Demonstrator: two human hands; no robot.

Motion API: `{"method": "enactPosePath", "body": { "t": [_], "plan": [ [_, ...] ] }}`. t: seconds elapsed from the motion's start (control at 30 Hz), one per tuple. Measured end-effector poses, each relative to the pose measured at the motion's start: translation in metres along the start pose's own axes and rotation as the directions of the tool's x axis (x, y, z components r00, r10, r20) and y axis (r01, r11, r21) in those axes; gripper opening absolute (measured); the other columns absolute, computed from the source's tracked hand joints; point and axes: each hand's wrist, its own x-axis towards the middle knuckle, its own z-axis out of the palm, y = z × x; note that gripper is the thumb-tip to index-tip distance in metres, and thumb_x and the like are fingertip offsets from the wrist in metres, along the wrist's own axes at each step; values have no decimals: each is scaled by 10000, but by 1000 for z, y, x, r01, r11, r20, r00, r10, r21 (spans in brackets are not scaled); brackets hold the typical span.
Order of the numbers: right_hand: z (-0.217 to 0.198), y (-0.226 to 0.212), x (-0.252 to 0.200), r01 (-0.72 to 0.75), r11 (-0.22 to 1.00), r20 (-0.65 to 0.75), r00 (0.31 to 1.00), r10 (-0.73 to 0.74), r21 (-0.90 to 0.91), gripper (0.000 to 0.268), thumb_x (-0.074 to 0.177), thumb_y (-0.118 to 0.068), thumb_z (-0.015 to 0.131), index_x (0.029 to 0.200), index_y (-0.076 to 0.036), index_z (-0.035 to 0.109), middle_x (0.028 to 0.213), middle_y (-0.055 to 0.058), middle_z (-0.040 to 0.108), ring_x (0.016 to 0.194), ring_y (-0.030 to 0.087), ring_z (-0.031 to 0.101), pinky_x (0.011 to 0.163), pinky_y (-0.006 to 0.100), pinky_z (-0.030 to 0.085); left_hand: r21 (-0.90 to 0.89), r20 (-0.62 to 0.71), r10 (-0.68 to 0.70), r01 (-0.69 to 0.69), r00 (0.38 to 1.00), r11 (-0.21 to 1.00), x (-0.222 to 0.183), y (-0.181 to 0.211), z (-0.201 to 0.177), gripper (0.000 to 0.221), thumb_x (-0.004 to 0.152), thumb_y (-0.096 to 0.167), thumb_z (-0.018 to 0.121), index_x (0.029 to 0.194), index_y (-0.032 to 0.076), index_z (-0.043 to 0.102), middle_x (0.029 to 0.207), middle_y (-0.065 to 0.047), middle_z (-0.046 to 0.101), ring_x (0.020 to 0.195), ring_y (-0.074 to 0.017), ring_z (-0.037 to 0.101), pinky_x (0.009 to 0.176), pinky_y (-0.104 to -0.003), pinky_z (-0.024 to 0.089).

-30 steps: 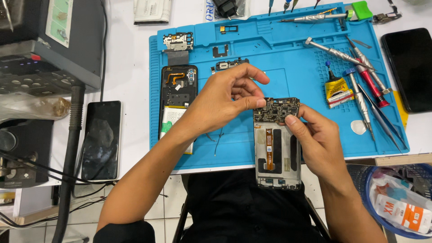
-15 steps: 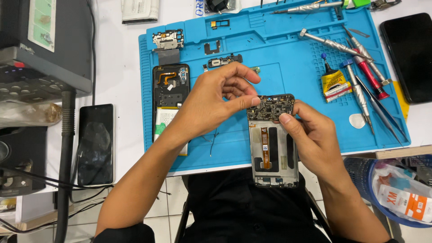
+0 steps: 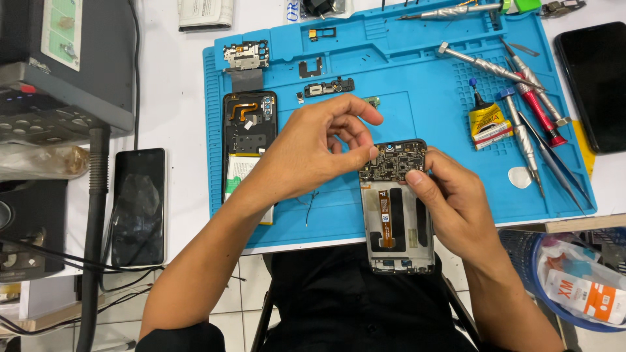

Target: The person assembles a smartphone by placing the motherboard into the chassis, connecting ribbon cables, and inserting the battery. The person then secures the battery connector and positions the battery within the device.

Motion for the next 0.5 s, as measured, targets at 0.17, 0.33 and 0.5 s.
{"method": "enactPosePath", "body": {
  "t": [0.17, 0.33, 0.5],
  "plan": [
    [-1, 2, 0, 21, 1000, 23, 1000, -22, 16, 239, 972, -78, 482, 770, 8, 576, 666, 89, 462, 667, 168, 450, 638, 303, 422, 82, 12, 100, -101, 995, 991, 1, -2, 2, 315, 769, 30, 653, 1082, 44, 620, 758, -52, 664, 694, -113, 576, 606, -217, 414],
    [-3, 6, -5, 17, 998, 32, 999, -19, 67, 240, 974, -75, 475, 771, 0, 581, 674, 70, 470, 685, 151, 441, 660, 292, 420, 93, 0, 142, -141, 990, 986, -2, 1, 6, 281, 776, 24, 629, 1053, 69, 631, 753, -29, 652, 694, -107, 543, 637, -232, 390],
    [-1, 7, -9, -223, 973, -27, 974, 225, 57, 225, 995, -219, 479, 870, -56, 572, 827, -16, 547, 760, 61, 470, 686, 204, 388, 132, -31, -5, 9, 1000, 991, -5, 14, 7, 271, 855, 130, 642, 1118, 171, 592, 778, 93, 617, 741, -34, 528, 696, -223, 379]
  ]
}}
